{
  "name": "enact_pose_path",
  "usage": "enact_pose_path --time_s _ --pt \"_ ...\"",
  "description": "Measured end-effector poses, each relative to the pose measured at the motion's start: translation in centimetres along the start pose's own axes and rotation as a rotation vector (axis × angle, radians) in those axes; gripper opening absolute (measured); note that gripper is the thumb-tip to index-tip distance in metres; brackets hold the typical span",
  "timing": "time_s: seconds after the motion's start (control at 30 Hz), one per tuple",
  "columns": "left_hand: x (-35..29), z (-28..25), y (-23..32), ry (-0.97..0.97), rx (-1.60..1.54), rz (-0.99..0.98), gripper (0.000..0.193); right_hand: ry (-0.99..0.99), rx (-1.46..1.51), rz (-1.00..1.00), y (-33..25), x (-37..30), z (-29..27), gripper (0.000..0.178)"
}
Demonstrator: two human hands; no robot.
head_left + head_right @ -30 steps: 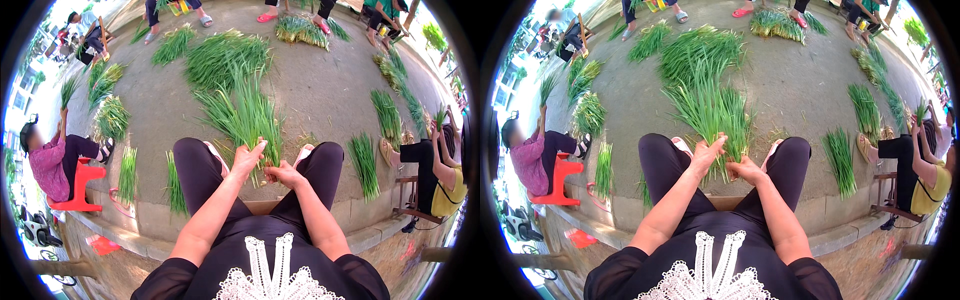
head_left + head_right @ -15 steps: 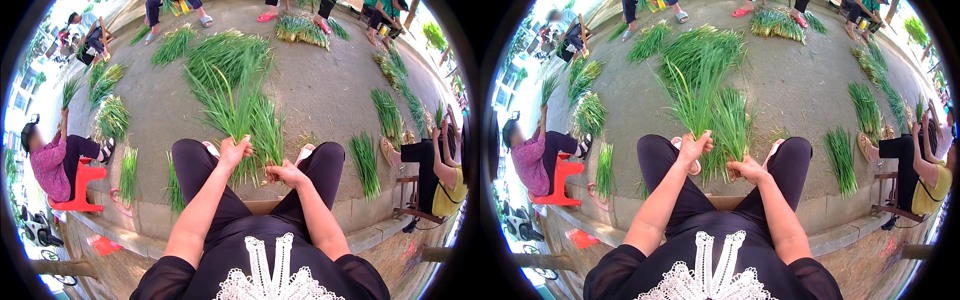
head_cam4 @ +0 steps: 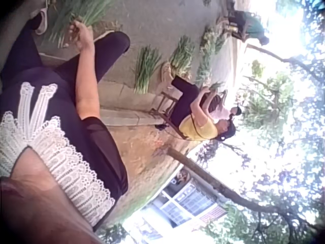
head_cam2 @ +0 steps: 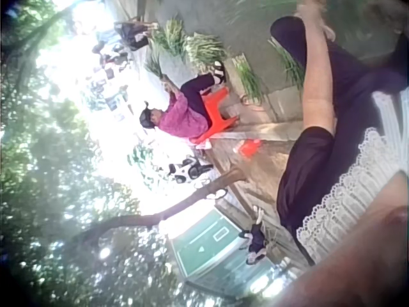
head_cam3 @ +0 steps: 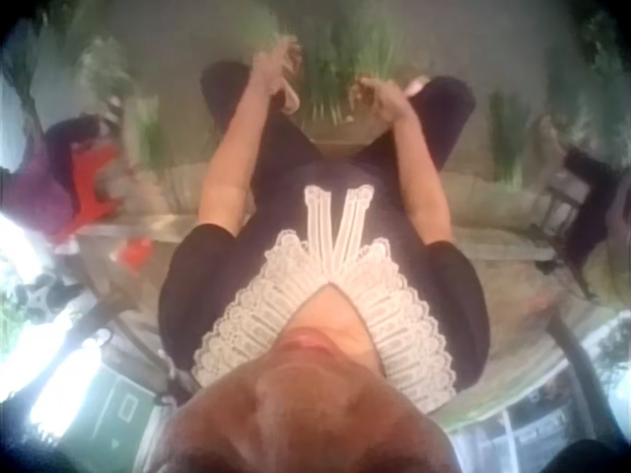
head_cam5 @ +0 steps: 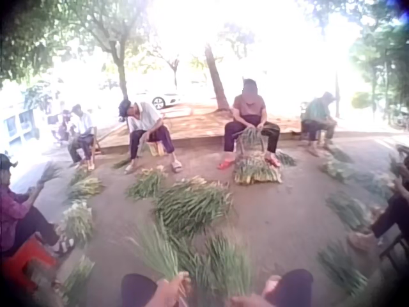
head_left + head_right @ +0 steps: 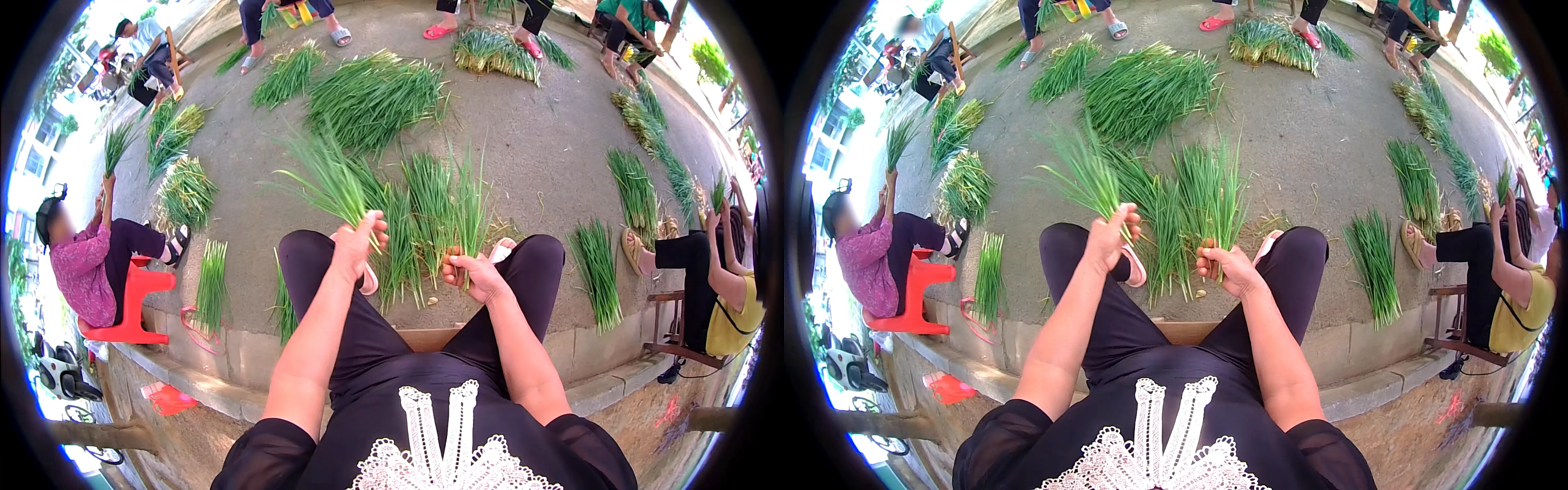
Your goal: The person sits on a stool and gathers stalks of green plants into bundles, securing each bundle by hand using a single stalk tied around the base.
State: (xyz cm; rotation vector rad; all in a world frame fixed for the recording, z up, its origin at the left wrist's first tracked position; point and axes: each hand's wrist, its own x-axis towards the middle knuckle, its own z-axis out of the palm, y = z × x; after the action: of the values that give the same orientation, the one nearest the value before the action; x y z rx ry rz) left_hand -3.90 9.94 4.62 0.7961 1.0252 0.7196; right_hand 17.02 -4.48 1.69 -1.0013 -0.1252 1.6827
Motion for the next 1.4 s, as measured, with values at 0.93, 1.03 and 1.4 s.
enact_pose_path --time_s 0.93,1.03,1.4 --pt "-5.0 6.2 -6.0 -0.402 -0.084 -0.273 0.034 -0.075 -0.33 0.134 0.6 -1.2 2.5 0.014" --pt "-4.6 5.8 -6.2 -0.377 -0.067 -0.247 0.032 -0.048 -0.291 0.118 0.7 -1.0 2.3 0.013" --pt "-2.6 2.5 -5.5 -0.134 -0.111 -0.243 0.026 0.031 0.022 -0.141 -0.4 -0.7 0.7 0.014"
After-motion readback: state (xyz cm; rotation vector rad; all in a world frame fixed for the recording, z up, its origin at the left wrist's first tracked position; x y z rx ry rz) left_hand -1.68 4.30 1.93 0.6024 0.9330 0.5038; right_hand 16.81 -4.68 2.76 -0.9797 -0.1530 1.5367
